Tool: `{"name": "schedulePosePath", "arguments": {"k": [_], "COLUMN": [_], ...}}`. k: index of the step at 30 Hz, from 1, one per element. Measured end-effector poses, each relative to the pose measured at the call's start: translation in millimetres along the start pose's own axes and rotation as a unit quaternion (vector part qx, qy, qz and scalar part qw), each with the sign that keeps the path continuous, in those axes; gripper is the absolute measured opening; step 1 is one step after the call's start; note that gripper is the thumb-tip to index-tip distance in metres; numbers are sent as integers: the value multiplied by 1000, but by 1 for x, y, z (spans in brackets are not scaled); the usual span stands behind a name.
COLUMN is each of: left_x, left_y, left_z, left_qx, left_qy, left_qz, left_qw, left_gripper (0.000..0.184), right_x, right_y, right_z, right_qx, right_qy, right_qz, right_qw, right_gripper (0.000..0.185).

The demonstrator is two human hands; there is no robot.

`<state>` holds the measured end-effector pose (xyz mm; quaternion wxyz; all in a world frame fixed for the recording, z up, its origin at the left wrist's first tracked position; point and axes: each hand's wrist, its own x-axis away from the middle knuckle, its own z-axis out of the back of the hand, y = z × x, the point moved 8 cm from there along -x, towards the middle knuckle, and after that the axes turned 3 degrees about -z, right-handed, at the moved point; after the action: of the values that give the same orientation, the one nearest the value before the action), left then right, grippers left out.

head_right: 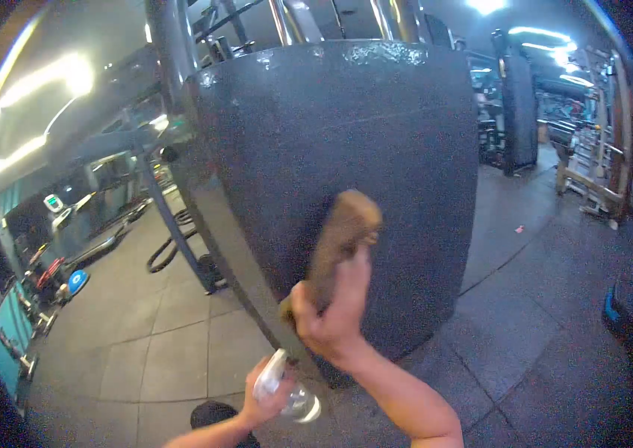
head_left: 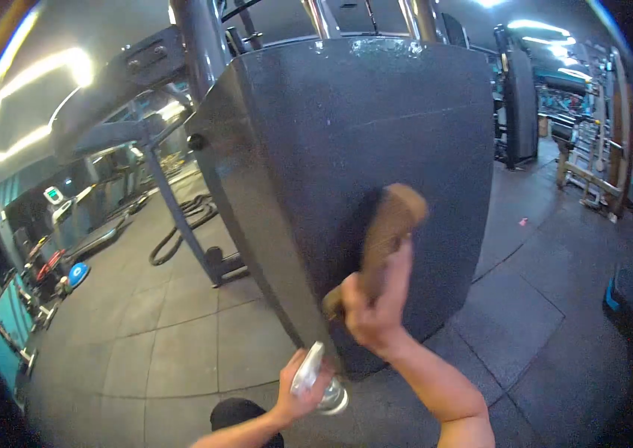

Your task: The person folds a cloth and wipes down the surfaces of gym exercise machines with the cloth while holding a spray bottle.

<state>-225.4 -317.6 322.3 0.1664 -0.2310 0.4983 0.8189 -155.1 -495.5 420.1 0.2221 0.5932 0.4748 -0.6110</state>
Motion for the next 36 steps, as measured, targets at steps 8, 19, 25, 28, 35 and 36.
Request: {"name": "schedulePosePath", "arguments": {"k": [8, 19, 25, 28, 35, 36], "left_x": [20, -7, 10, 11, 6, 10], "left_y": [-31, -26, -44, -44, -22, -32], "left_z": [23, 32, 31, 29, 8, 5], "left_qx": [165, -46, 155, 171, 75, 105], "left_qy": [1, -17, 14, 6, -43, -43], "left_qz": [-4, -88, 115, 116, -37, 23], "left_qw": [986, 995, 981, 978, 996, 993], "left_gripper": [36, 30, 26, 25, 24, 24], "right_x": [-61, -170, -63, -145, -186, -152], "right_y": [-38, -87, -13, 11, -106, -117], "right_z": [-77, -101, -54, -44, -108, -115], "right_qx": [231, 186, 183, 265, 172, 166], "right_qy": [-97, 36, -27, 30, -25, -88], "right_qz": [153, 201, 104, 65, 161, 176], "right_qw": [956, 961, 977, 961, 972, 966], "right_gripper": [89, 68, 67, 77, 91, 92]}}
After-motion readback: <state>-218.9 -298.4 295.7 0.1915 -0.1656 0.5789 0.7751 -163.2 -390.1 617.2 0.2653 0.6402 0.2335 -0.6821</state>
